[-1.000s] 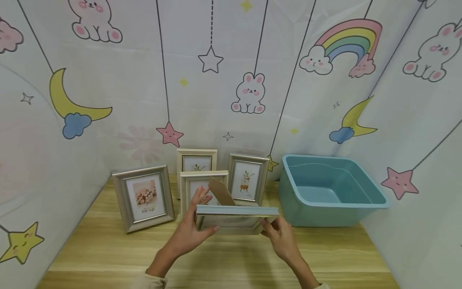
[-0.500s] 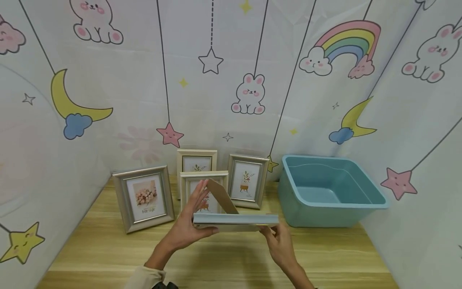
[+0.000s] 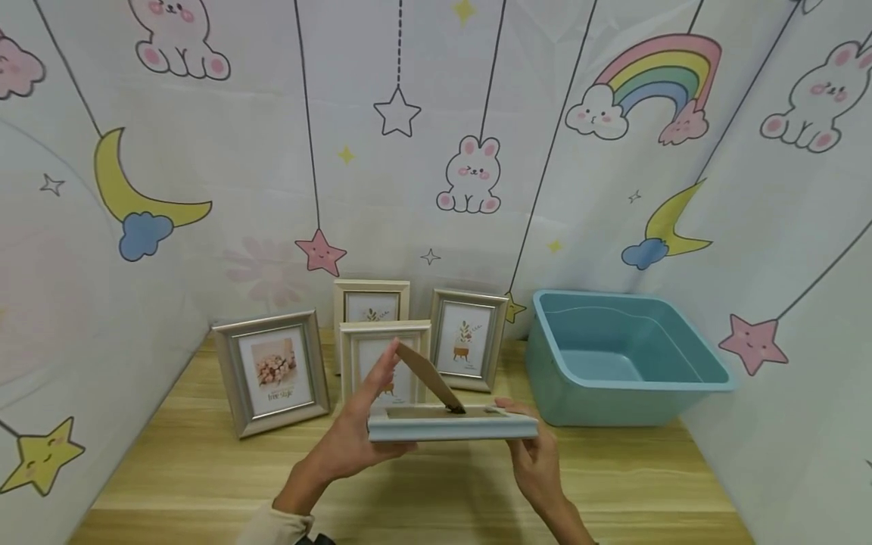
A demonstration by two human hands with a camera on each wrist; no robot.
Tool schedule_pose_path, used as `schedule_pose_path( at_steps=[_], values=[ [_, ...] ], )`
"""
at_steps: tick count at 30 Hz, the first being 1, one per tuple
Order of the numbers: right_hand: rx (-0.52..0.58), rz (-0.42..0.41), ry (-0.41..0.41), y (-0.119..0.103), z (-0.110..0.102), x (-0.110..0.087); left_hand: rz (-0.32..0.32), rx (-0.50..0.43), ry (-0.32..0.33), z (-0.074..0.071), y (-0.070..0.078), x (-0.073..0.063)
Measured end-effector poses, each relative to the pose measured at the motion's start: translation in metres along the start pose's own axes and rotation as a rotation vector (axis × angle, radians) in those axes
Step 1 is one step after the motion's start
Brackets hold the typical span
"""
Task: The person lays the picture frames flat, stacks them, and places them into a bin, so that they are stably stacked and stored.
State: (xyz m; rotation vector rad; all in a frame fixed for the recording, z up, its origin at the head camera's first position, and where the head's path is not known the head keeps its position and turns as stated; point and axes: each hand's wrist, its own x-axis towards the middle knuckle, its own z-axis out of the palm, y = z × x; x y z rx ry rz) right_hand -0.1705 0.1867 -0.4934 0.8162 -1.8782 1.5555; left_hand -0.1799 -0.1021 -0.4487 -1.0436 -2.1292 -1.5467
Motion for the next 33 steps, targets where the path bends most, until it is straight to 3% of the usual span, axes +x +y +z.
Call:
schedule_pose_path(
  at_steps=[11, 17, 25, 33],
  values=[
    [-0.104, -0.134, 0.074, 0.006, 0.0, -0.002, 0.105, -0.054, 0.053, 0.004, -0.007, -0.007],
    [-0.128, -0.138, 0.092, 0.009, -0.002, -0.005, 0.135, -0.059, 0.084, 0.004, -0.008, -0.012],
    [-0.113, -0.133, 0.109, 0.011, -0.006, -0.006, 0.133, -0.013, 0.183, 0.005, -0.009, -0.02],
    [-0.138, -0.099, 0.11, 0.008, -0.008, -0.005, 0.199, 0.014, 0.259, 0.007, -0.013, -0.025]
  ],
)
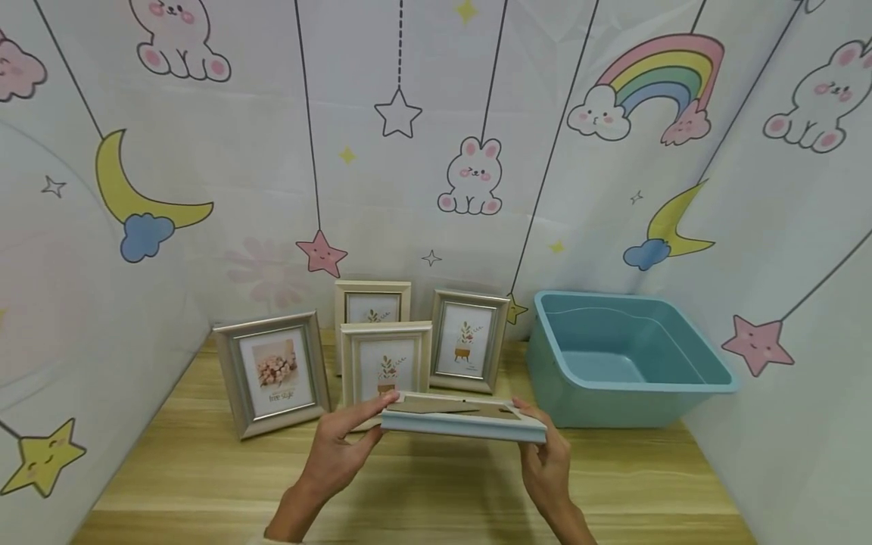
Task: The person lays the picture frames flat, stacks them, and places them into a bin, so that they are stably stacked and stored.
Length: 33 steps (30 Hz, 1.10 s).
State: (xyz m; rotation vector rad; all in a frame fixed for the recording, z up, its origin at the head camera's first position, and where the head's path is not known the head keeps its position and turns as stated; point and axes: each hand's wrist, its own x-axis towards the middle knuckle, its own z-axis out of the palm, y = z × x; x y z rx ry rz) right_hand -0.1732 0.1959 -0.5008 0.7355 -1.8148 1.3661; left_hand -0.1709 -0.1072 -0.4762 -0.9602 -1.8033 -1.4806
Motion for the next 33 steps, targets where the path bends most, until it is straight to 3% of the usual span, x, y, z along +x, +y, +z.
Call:
schedule_pose_path(
  at_steps=[7, 14, 18, 22, 27, 33],
  values=[
    [0.02, 0.013, -0.011, 0.0, 0.002, 0.0, 0.039, -0.025, 0.033, 0.003, -0.001, -0.003],
    [0.008, 0.058, -0.036, 0.001, 0.002, 0.002, 0.03, 0.046, 0.099, 0.007, 0.0, -0.003],
    [-0.093, 0.131, -0.054, -0.001, 0.001, 0.005, 0.021, 0.043, 0.143, 0.009, -0.001, -0.003],
    [-0.187, 0.267, -0.092, -0.006, 0.0, 0.008, 0.007, 0.011, 0.2, 0.01, -0.001, -0.003],
    [-0.175, 0.401, -0.156, -0.01, 0.001, 0.011, -0.069, 0.023, 0.258, 0.009, -0.002, -0.003],
    [-0.207, 0.442, -0.223, -0.009, 0.004, 0.007, -0.284, 0.005, 0.266, 0.007, -0.004, -0.006]
  ],
)
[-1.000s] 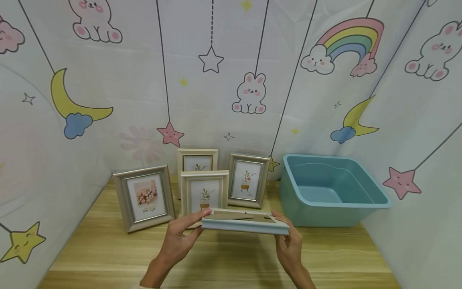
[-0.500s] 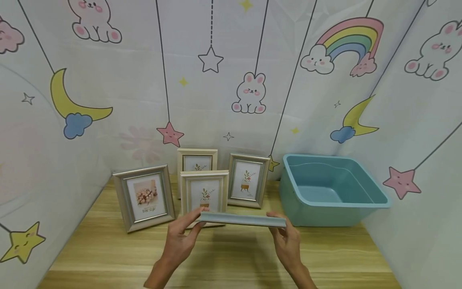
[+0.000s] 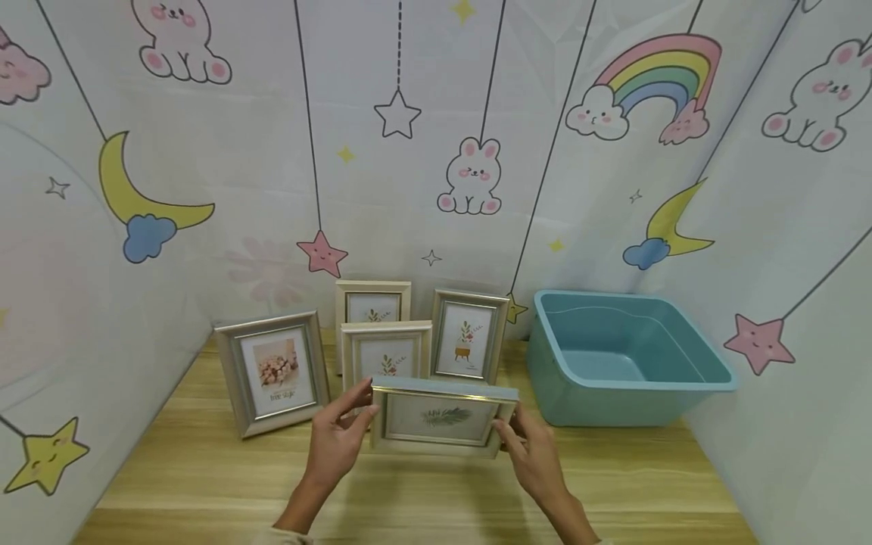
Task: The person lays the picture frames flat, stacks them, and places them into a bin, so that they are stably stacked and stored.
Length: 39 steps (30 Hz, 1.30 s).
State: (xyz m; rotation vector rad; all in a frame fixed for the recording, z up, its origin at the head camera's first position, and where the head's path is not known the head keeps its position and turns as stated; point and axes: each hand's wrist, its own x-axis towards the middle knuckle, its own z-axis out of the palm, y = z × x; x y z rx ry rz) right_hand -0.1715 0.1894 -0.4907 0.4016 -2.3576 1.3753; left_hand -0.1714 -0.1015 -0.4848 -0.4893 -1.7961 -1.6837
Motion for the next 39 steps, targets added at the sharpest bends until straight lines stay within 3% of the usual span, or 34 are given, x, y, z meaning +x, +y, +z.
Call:
schedule_pose_path(
  at_steps=[5, 11, 15, 23, 26, 33, 39],
  values=[
    [-0.009, -0.023, -0.038, 0.004, 0.001, -0.003, -0.153, 0.029, -0.031, -0.003, 0.0, 0.001],
    [0.027, 0.001, -0.131, 0.006, -0.002, -0.008, -0.247, 0.077, -0.045, -0.006, -0.003, 0.002],
    [0.087, 0.025, -0.144, 0.006, -0.003, -0.01, -0.322, 0.096, -0.046, -0.007, -0.005, 0.003],
    [0.268, 0.102, -0.224, 0.009, -0.008, -0.006, -0.646, -0.008, -0.012, -0.006, 0.002, 0.008],
    [0.33, 0.139, -0.274, 0.013, -0.009, -0.005, -0.704, -0.042, 0.023, -0.004, 0.004, 0.009],
    [0.366, 0.124, -0.35, 0.02, -0.01, -0.008, -0.795, -0.101, 0.081, -0.001, 0.0, 0.005],
    [0.377, 0.255, -0.423, 0.022, -0.009, -0.015, -0.856, -0.075, -0.007, -0.009, -0.004, -0.005]
  ],
)
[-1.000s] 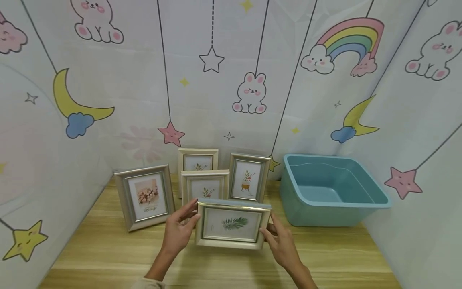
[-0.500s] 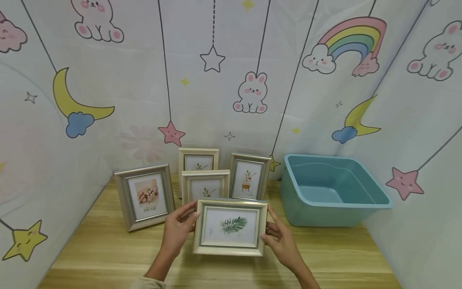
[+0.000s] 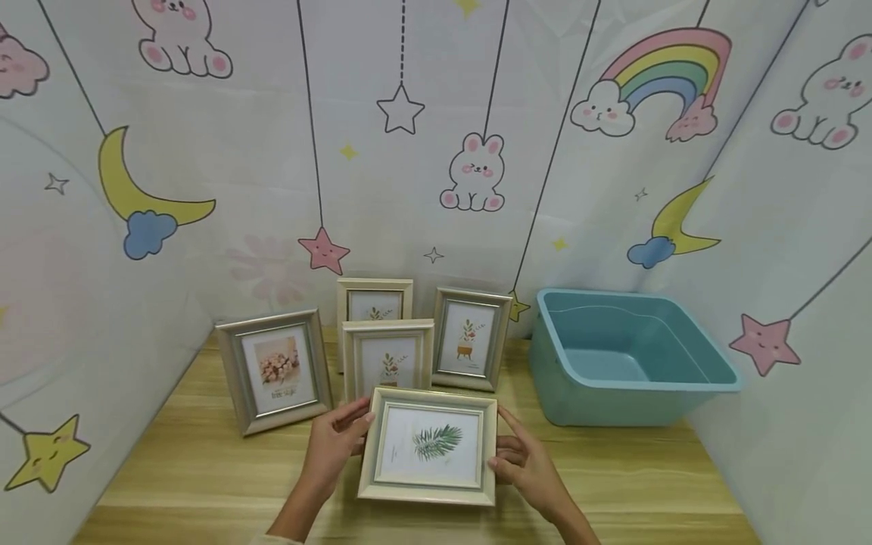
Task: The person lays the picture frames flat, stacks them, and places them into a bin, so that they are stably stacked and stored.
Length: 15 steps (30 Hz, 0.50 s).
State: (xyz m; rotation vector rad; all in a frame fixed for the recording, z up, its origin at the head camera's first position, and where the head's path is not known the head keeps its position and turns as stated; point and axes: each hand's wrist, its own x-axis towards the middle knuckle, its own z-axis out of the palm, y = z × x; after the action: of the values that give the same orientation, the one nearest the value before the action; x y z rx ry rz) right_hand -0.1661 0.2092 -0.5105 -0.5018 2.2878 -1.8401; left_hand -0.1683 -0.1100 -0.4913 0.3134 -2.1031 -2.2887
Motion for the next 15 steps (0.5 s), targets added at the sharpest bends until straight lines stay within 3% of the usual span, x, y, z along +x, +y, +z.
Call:
schedule_pose_path(
  at_steps=[3, 8, 12, 15],
  values=[
    [0.025, 0.081, -0.018, 0.004, 0.001, -0.004, -0.027, 0.056, -0.076, -0.008, -0.006, -0.003],
    [0.059, 0.124, -0.058, 0.012, 0.004, -0.009, -0.063, 0.149, -0.185, -0.019, -0.017, -0.005],
    [0.076, 0.163, -0.069, 0.015, 0.009, -0.009, -0.062, 0.171, -0.205, -0.022, -0.028, -0.003],
    [0.077, 0.215, -0.059, 0.017, 0.013, -0.009, -0.064, 0.208, -0.185, -0.023, -0.035, -0.002]
  ],
)
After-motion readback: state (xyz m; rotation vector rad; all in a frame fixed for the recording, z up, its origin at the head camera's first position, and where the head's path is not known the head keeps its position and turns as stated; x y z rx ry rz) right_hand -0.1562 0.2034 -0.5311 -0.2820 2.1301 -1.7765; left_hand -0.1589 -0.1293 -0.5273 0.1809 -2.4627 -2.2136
